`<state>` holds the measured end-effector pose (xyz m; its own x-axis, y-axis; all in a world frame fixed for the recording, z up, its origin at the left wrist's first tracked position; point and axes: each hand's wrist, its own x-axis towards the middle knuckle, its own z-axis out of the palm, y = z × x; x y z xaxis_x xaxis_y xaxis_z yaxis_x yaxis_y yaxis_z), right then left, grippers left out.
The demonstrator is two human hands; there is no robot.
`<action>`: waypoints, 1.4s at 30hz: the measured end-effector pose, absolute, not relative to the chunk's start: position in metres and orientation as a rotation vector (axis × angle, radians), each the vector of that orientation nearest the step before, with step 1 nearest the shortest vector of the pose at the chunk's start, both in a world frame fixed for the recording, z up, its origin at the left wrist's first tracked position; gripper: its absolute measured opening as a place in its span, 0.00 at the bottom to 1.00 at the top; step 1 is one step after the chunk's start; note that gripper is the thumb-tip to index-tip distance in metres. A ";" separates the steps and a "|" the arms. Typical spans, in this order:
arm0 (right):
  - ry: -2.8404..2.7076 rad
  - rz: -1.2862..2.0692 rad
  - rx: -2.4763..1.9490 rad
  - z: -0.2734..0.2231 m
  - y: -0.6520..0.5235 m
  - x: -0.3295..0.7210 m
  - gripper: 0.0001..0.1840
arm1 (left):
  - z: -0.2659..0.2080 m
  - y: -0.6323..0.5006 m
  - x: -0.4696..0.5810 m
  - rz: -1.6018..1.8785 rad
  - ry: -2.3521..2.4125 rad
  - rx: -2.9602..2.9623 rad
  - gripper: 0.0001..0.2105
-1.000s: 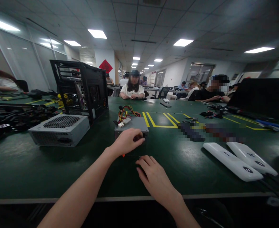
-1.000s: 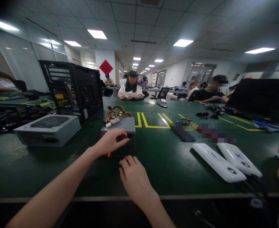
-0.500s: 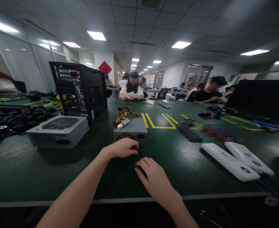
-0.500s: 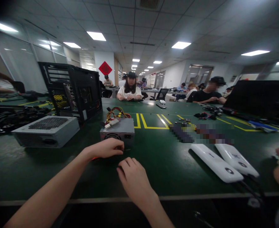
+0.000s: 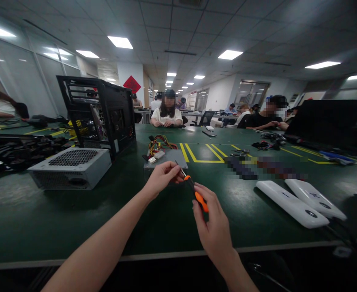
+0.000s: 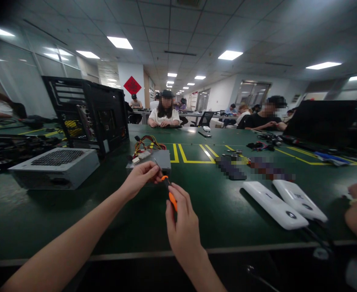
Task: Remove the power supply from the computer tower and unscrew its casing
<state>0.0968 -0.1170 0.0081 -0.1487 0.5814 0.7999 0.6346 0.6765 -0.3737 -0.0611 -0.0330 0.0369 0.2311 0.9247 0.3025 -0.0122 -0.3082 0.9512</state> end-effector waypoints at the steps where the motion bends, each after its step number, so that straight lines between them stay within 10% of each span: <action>1: -1.806 -0.118 -0.952 0.012 -0.119 0.101 0.18 | 0.033 -0.033 -0.061 1.198 0.930 1.673 0.14; 9: -1.639 -0.327 -0.957 0.030 -0.131 0.127 0.08 | 0.029 -0.038 -0.065 1.071 1.377 2.594 0.08; 42: -1.642 -0.396 -0.910 0.012 -0.101 0.114 0.07 | 0.022 -0.025 -0.074 1.131 1.666 2.731 0.19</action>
<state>0.1142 -0.1015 0.0116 -0.0393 0.3501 0.9359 0.7382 0.6414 -0.2089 -0.0738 -0.0250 0.0219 0.3069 0.6949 0.6503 0.8610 -0.4939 0.1215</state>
